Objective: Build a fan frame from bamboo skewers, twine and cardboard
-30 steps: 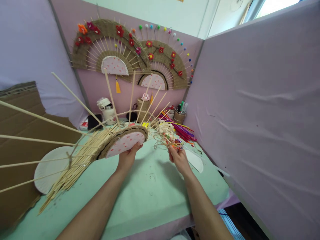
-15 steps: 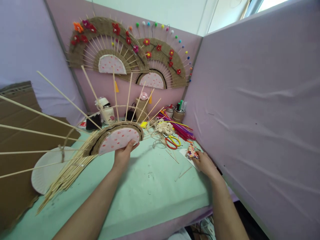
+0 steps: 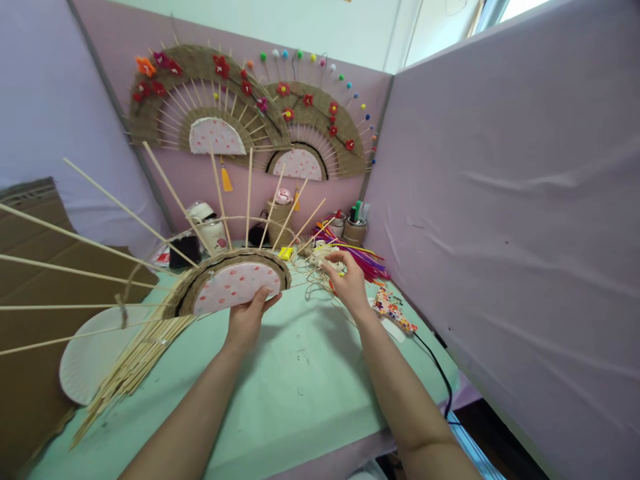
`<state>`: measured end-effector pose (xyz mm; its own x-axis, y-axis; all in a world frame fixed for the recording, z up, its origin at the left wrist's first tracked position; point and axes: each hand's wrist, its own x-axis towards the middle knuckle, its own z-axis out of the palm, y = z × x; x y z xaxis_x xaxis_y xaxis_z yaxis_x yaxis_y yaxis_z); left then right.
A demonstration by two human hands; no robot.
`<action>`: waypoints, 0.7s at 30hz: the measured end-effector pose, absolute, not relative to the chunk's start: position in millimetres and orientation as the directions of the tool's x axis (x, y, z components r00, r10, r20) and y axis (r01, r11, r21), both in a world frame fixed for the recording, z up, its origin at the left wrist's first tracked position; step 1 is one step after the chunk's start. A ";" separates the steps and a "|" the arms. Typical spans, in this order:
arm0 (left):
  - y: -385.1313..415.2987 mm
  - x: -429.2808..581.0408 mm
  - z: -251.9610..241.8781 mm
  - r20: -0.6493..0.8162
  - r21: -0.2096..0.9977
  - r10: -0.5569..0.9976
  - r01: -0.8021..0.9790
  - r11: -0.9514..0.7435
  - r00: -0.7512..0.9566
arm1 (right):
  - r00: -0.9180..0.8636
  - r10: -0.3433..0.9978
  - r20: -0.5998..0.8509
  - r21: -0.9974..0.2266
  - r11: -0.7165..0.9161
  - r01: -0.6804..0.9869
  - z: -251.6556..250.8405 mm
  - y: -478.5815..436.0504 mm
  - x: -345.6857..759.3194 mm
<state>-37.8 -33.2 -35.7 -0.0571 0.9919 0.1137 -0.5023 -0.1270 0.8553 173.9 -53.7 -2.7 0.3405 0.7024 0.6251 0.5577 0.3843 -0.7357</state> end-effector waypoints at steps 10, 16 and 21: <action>-34.7 -37.7 -36.4 0.113 0.845 0.993 -0.523 -0.114 -0.033 | 0.372 0.589 0.718 -0.655 0.389 0.648 -20.4 -39.1 152.7; -35.5 -36.6 -35.5 0.101 0.845 0.994 -0.523 -0.111 -0.047 | 0.346 0.559 0.753 -0.606 0.386 0.695 -23.9 -43.6 149.5; -35.2 -36.2 -35.7 0.102 0.842 0.993 -0.527 -0.114 -0.052 | 0.311 0.547 0.777 -0.574 0.413 0.707 -24.7 -46.0 147.3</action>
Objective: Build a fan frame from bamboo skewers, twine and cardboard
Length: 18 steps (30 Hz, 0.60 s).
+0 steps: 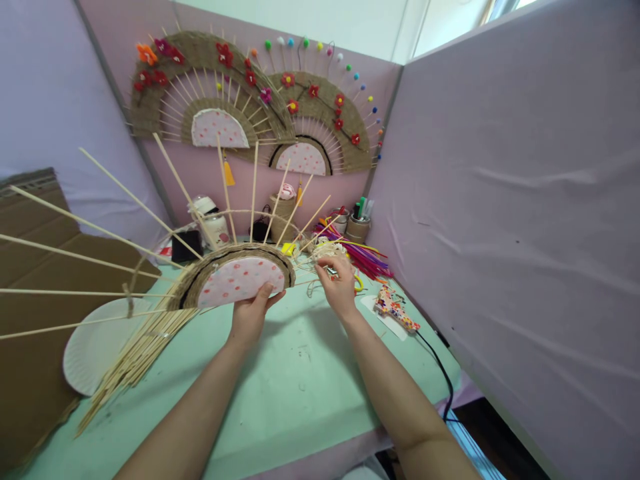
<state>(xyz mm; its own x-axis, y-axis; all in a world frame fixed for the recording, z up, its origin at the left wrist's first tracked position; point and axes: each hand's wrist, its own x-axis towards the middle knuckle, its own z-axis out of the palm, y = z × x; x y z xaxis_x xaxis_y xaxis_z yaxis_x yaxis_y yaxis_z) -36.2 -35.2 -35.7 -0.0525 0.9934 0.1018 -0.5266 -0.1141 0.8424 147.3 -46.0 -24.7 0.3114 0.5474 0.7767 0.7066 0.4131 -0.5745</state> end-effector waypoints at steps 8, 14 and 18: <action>-33.5 -36.3 -39.8 0.130 0.842 0.990 -0.523 -0.134 -0.045 | 0.258 0.506 0.823 -0.496 0.419 0.760 -30.1 -44.4 145.6; -36.0 -36.3 -37.1 0.119 0.839 0.992 -0.529 -0.126 -0.048 | 0.202 0.485 0.851 -0.421 0.399 0.815 -32.6 -43.0 146.8; -36.4 -36.0 -36.0 0.110 0.836 0.993 -0.538 -0.112 -0.036 | 0.198 0.466 0.862 -0.403 0.395 0.826 -33.3 -42.4 146.7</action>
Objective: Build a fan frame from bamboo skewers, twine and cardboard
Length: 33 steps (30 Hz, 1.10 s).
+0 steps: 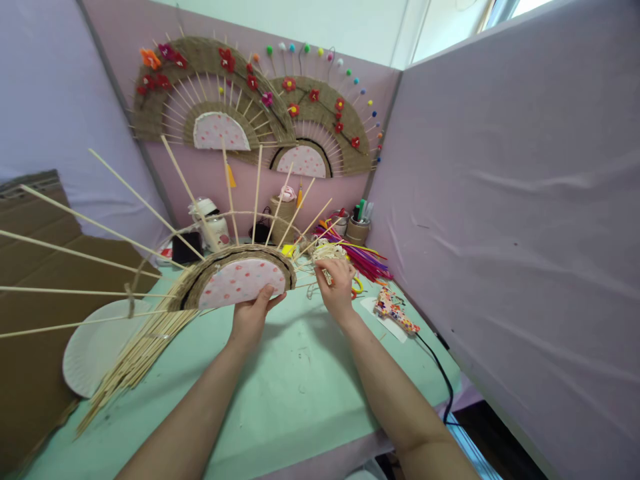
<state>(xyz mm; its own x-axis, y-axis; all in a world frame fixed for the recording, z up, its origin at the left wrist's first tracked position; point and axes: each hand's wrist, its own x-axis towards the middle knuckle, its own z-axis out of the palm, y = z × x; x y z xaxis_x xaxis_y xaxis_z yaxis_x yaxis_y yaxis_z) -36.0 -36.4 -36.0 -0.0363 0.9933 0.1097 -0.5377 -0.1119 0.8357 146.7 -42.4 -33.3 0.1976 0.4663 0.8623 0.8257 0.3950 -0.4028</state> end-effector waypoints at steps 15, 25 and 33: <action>-37.1 -37.0 -36.8 0.104 0.850 0.995 -0.519 -0.090 -0.002 | 0.198 0.462 0.864 -0.389 0.366 0.845 -32.8 -44.3 145.7; -37.3 -36.5 -35.3 0.113 0.853 0.993 -0.510 -0.115 -0.035 | 0.242 0.519 0.820 -0.462 0.351 0.814 -31.8 -48.9 144.5; -37.2 -36.2 -35.4 0.114 0.850 0.993 -0.515 -0.112 -0.029 | 0.455 0.566 0.688 -0.713 0.412 0.567 -32.7 -44.4 149.7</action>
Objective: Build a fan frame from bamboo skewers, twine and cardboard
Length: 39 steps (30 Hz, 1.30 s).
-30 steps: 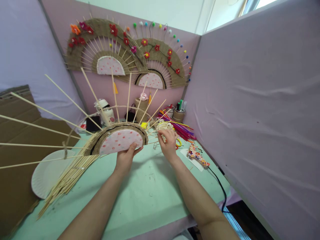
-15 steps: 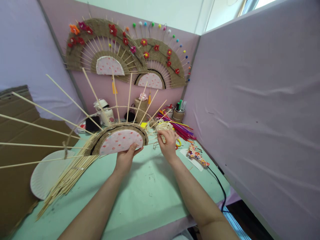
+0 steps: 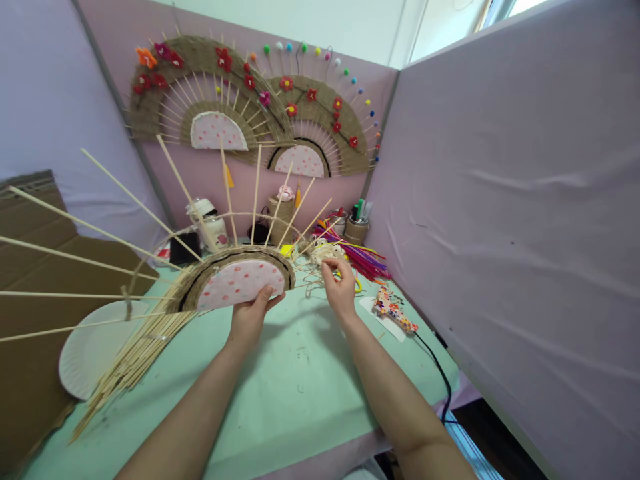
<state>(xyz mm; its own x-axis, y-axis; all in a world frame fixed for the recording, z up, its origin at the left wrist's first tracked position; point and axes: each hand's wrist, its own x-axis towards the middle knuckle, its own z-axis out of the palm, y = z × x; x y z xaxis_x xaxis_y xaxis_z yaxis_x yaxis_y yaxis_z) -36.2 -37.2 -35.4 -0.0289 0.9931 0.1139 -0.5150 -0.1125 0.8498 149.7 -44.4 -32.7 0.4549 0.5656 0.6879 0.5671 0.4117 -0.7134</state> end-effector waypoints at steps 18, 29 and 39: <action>-40.8 -32.9 -49.6 0.094 0.926 0.995 -0.370 -0.080 0.021 | 0.467 0.786 0.405 -0.913 0.379 0.152 -41.0 -32.6 155.9; -42.3 -31.4 -49.3 0.079 0.930 0.997 -0.362 -0.066 0.022 | 0.492 0.792 0.361 -0.927 0.360 0.100 -38.6 -34.8 153.6; -43.6 -30.7 -46.8 0.086 0.932 0.996 -0.355 -0.072 0.024 | 0.510 0.777 0.369 -0.925 0.361 0.120 -37.3 -35.9 152.8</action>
